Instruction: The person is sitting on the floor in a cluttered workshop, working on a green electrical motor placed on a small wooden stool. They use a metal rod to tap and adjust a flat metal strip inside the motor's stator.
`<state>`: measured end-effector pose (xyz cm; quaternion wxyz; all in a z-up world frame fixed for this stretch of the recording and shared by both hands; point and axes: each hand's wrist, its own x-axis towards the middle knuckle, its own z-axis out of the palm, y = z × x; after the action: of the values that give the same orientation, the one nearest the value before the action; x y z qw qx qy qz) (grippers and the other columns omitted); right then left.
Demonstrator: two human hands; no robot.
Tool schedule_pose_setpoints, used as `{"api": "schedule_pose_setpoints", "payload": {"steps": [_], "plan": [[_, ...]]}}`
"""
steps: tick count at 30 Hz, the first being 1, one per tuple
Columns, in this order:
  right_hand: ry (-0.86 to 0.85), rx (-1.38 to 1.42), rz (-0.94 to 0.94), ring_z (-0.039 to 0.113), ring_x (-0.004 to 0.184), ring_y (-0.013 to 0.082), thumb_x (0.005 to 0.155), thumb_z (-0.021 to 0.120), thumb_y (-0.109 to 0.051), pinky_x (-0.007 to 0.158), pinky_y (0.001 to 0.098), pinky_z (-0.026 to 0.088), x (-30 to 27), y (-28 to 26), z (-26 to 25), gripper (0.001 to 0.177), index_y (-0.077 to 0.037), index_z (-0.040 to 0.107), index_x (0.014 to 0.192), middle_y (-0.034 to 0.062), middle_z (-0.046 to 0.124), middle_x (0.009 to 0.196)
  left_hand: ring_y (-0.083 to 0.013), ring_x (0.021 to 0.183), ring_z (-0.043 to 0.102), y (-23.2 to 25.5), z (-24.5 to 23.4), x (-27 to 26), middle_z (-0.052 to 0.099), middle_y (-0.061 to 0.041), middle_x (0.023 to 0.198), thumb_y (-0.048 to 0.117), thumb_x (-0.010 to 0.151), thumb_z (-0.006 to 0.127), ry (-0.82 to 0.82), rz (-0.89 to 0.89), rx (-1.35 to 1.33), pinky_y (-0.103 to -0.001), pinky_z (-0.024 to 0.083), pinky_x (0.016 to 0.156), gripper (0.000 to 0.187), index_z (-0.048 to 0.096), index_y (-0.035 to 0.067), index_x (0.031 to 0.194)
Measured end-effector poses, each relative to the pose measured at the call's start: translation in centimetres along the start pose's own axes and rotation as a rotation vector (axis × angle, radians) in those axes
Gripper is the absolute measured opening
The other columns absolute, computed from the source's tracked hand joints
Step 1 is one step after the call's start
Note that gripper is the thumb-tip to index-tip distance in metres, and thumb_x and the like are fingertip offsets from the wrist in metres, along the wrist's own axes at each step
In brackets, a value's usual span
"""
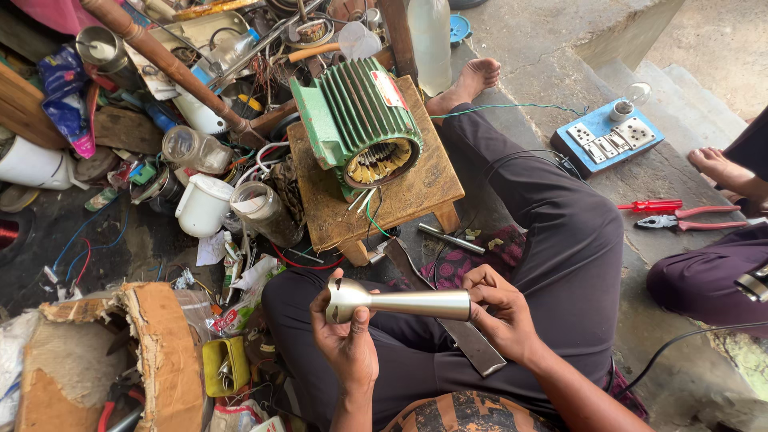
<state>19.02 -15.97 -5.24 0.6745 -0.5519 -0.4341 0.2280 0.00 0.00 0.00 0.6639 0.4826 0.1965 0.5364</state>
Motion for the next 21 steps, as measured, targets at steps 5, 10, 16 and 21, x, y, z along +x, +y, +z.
{"api": "schedule_pose_setpoints", "payload": {"steps": [5, 10, 16, 21], "plan": [[0.033, 0.092, 0.083, 0.058, 0.091, 0.0087, 0.088, 0.078, -0.013, 0.071, 0.0241, 0.050, 0.7, -1.9, 0.7, 0.014, -0.003, 0.077, 0.097, 0.0038, 0.061, 0.108, -0.0235, 0.113, 0.067, 0.7, 0.6, 0.2, 0.047, -0.020, 0.153, 0.015, 0.091, 0.079, 0.007, -0.016, -0.013, -0.047, 0.064, 0.096, 0.056, 0.046, 0.000, 0.133], [0.030, 0.089, 0.089, 0.058, 0.091, 0.0081, 0.088, 0.078, -0.009, 0.069, 0.0236, 0.049, 0.8, -1.7, 0.5, 0.009, -0.003, 0.078, 0.095, 0.0046, 0.062, 0.108, -0.0241, 0.113, 0.068, 0.6, 0.8, 0.1, 0.049, -0.019, 0.152, 0.014, 0.091, 0.078, -0.004, -0.018, -0.023, -0.047, 0.064, 0.095, 0.056, 0.046, 0.000, 0.135], [0.057, 0.183, 0.154, 0.060, 0.090, 0.0086, 0.086, 0.075, -0.006, 0.068, 0.0245, 0.053, 0.6, -1.4, 0.4, 0.010, 0.000, 0.075, 0.095, 0.0051, 0.061, 0.110, -0.0262, 0.111, 0.069, 0.7, 1.1, 0.0, 0.053, -0.019, 0.143, 0.013, 0.092, 0.078, 0.007, -0.029, -0.006, -0.046, 0.064, 0.093, 0.060, 0.046, -0.001, 0.141], [0.024, 0.190, -0.010, 0.061, 0.100, 0.0112, 0.095, 0.069, 0.000, 0.081, 0.0259, 0.054, 0.7, -1.3, -0.4, 0.005, 0.002, 0.074, 0.096, 0.0078, 0.063, 0.112, -0.0269, 0.111, 0.069, 0.6, 2.0, -0.5, 0.053, -0.015, 0.149, 0.014, 0.092, 0.077, -0.016, -0.002, 0.014, -0.047, 0.064, 0.094, 0.058, 0.044, -0.002, 0.137]]}}
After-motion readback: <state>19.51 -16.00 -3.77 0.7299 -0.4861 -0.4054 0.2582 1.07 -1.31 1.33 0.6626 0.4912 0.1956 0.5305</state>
